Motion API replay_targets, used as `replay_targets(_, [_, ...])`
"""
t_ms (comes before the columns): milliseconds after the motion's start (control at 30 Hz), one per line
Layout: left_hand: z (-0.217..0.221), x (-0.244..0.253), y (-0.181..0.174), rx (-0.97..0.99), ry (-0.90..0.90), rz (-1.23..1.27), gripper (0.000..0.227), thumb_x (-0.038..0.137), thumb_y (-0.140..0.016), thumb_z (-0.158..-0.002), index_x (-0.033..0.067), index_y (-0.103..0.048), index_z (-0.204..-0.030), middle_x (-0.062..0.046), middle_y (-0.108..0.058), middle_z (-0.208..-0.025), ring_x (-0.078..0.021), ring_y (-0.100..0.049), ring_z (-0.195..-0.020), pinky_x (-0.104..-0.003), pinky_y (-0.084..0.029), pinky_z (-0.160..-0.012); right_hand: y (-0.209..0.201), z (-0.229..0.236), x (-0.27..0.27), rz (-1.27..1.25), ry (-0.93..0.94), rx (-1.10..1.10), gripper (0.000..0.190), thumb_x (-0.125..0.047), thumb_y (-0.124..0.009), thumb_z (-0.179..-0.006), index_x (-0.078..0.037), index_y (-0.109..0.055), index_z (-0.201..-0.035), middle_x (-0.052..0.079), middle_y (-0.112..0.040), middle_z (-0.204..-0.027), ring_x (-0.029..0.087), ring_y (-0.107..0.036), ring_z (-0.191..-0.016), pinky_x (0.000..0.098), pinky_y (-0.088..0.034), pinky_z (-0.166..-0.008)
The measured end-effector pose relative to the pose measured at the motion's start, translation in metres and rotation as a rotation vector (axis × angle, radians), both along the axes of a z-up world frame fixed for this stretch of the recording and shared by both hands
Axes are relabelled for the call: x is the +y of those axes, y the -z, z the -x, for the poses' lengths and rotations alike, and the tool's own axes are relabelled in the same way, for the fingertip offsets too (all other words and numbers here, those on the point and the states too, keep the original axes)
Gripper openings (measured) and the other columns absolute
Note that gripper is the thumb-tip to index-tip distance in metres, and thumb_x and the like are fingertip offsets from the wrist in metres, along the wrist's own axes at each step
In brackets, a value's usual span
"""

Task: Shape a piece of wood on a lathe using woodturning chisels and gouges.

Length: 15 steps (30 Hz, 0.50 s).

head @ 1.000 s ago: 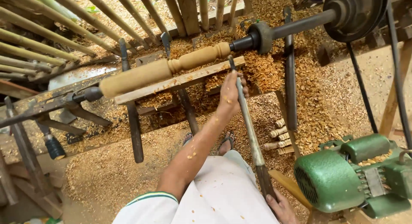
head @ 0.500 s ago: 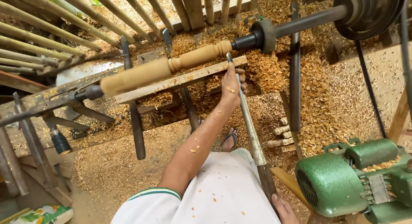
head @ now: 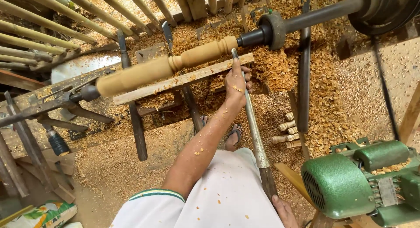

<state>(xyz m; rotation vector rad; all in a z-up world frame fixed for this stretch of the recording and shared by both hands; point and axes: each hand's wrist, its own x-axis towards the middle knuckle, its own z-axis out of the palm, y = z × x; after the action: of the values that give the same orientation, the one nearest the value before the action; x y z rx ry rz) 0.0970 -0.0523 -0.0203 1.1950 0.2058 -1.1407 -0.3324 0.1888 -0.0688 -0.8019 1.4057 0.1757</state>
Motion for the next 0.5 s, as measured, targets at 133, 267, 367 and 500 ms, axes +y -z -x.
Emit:
replay_targets(133, [0.001,0.0,-0.004,-0.015,-0.001,-0.004,0.054,0.059,-0.047,-0.103,0.0076,-0.053,-0.089,0.001,-0.045,-0.063,-0.0098,-0.042,-0.045,-0.03,-0.036,-0.037,0.013,0.011,0.004,0.011,-0.002,0.027,0.08,-0.074,-0.048,-0.085,0.003,-0.073,-0.086,0.016,-0.062,-0.061,0.028,-0.059,-0.061,0.0448,-0.05,-0.063])
replay_targets(267, [0.001,0.002,-0.005,-0.031,-0.004,-0.008,0.053,0.058,-0.047,-0.103,0.0076,-0.054,-0.089,0.002,-0.045,-0.064,-0.0082,-0.042,-0.045,-0.028,-0.036,-0.036,0.023,0.02,0.005,-0.017,0.011,0.038,0.082,-0.074,-0.049,-0.087,0.004,-0.07,-0.079,0.015,-0.056,-0.056,0.028,-0.054,-0.057,0.0451,-0.049,-0.061])
replay_targets(367, [0.001,0.002,-0.006,-0.029,-0.007,0.002,0.053,0.058,-0.047,-0.103,0.0074,-0.054,-0.09,0.002,-0.046,-0.063,-0.008,-0.042,-0.044,-0.028,-0.036,-0.036,0.009,0.009,0.001,-0.026,0.023,0.026,0.081,-0.072,-0.05,-0.085,0.005,-0.074,-0.087,0.018,-0.065,-0.062,0.028,-0.061,-0.062,0.0431,-0.051,-0.063])
replay_targets(500, [0.0,0.002,-0.007,-0.011,-0.009,0.002,0.052,0.058,-0.047,-0.103,0.0079,-0.054,-0.09,0.002,-0.045,-0.063,-0.0078,-0.041,-0.044,-0.028,-0.036,-0.036,0.005,0.005,-0.001,-0.044,0.084,0.006,0.077,-0.066,-0.054,-0.085,0.006,-0.076,-0.096,0.021,-0.072,-0.069,0.027,-0.065,-0.067,0.042,-0.051,-0.065])
